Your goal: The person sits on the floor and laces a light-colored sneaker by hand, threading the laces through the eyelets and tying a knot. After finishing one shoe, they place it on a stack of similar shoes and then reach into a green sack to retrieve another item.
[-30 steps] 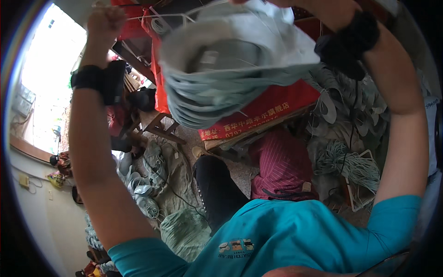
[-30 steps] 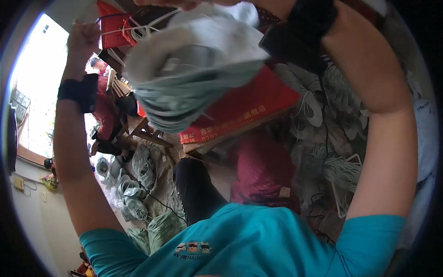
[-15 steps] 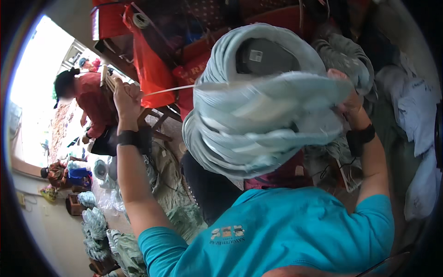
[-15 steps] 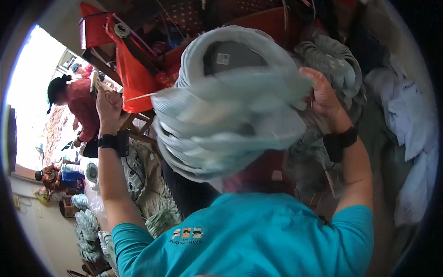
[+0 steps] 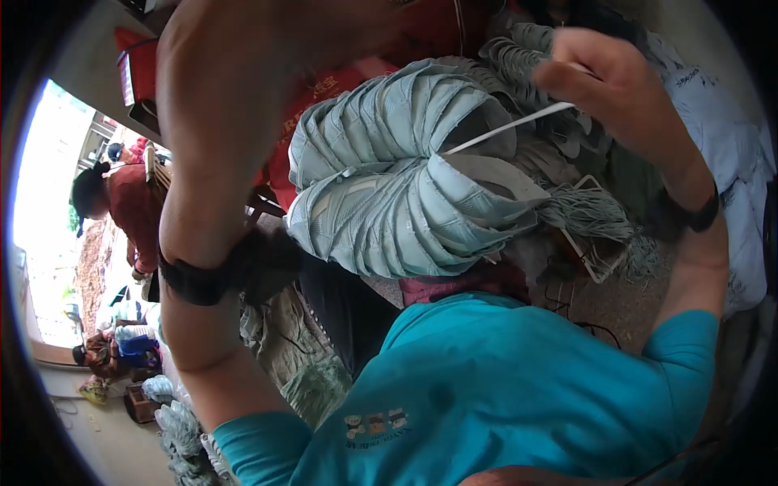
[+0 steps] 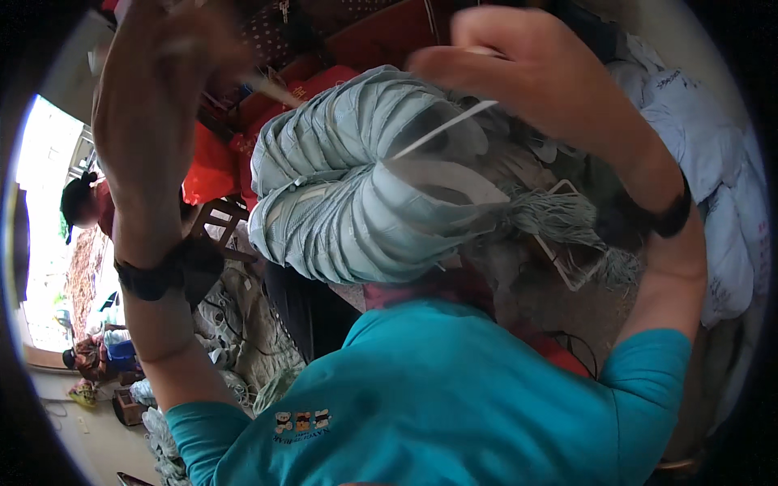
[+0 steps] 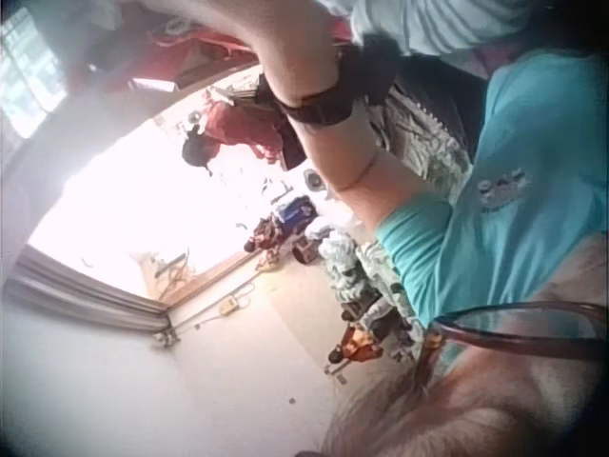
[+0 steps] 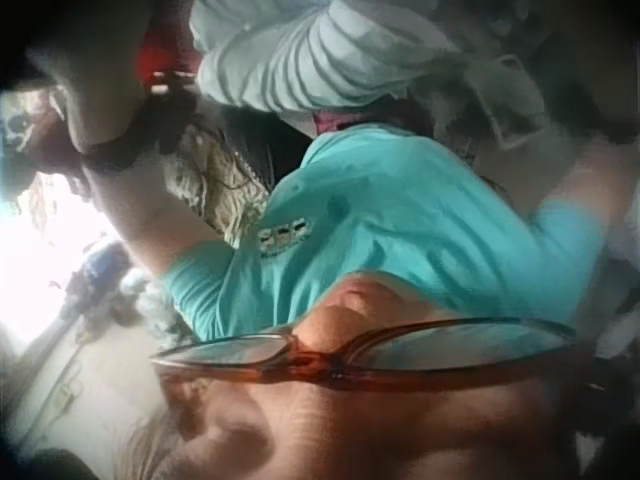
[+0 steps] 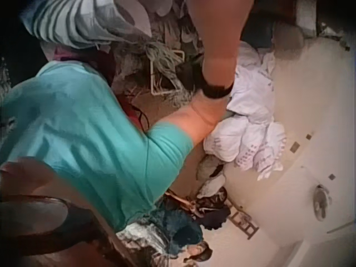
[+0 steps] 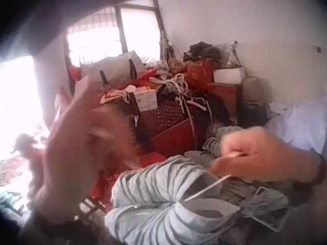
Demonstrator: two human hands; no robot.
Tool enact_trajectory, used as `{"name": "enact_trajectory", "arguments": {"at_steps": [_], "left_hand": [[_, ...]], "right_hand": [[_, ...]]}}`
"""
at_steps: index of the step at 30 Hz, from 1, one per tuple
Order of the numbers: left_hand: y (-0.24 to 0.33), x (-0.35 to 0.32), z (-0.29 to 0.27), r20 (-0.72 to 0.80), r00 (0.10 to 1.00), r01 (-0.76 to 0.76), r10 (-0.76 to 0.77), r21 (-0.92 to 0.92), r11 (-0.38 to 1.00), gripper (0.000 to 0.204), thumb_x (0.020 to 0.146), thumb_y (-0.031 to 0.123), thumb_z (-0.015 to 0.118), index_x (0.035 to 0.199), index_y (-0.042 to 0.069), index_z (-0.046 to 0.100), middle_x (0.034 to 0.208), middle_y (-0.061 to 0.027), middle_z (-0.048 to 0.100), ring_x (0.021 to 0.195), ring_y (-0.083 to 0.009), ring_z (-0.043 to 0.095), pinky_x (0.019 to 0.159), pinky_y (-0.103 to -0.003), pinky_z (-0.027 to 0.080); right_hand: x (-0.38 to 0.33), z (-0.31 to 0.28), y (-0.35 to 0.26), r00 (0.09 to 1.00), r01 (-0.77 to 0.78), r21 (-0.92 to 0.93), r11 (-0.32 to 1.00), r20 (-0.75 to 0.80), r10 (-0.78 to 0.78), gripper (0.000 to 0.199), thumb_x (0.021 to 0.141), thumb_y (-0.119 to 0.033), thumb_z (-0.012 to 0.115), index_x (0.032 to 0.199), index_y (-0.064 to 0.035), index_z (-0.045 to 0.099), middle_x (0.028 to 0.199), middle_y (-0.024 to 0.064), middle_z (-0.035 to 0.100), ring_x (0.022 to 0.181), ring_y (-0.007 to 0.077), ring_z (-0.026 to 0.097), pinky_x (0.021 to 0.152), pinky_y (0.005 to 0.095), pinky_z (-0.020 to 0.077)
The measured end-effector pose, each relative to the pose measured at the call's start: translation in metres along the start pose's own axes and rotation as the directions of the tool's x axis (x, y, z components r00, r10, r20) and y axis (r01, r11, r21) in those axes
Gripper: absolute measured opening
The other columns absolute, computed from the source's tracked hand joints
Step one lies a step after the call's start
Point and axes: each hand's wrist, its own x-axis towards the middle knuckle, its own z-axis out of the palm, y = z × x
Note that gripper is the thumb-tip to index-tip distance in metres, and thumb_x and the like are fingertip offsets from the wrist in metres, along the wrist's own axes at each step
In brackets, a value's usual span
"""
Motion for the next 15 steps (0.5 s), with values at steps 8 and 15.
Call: {"name": "enact_trajectory", "arguments": {"at_steps": [8,15], "left_hand": [[-0.053,0.023,0.108,0.152,0.988,0.042,0.01,-0.335,0.941,0.04,0.1,0.04,0.048,0.107,0.001,0.051,0.087,-0.0063,0.058,0.082,-0.0156,0.056,0.076,-0.031,0.047],[-0.111,-0.075,0.084,0.3,0.907,0.194,-0.294,0.319,0.928,0.047,0.087,0.039,0.069,0.11,0.0,0.057,0.081,-0.0056,0.06,0.083,-0.0148,0.061,0.078,-0.03,0.046]], "right_hand": [[0.004,0.028,-0.077,0.965,-0.198,0.044,0.979,-0.166,0.202,0.036,0.1,-0.033,0.052,0.077,-0.0071,0.06,0.063,-0.0037,0.049,0.055,0.0052,0.044,0.049,0.0224,0.0353],[-0.005,0.007,0.01,0.916,-0.387,0.921,0.043,0.378,0.132,0.032,0.1,-0.026,0.047,0.072,-0.0097,0.046,0.056,-0.0049,0.033,0.043,0.0064,0.028,0.043,0.0228,0.0256]]}}
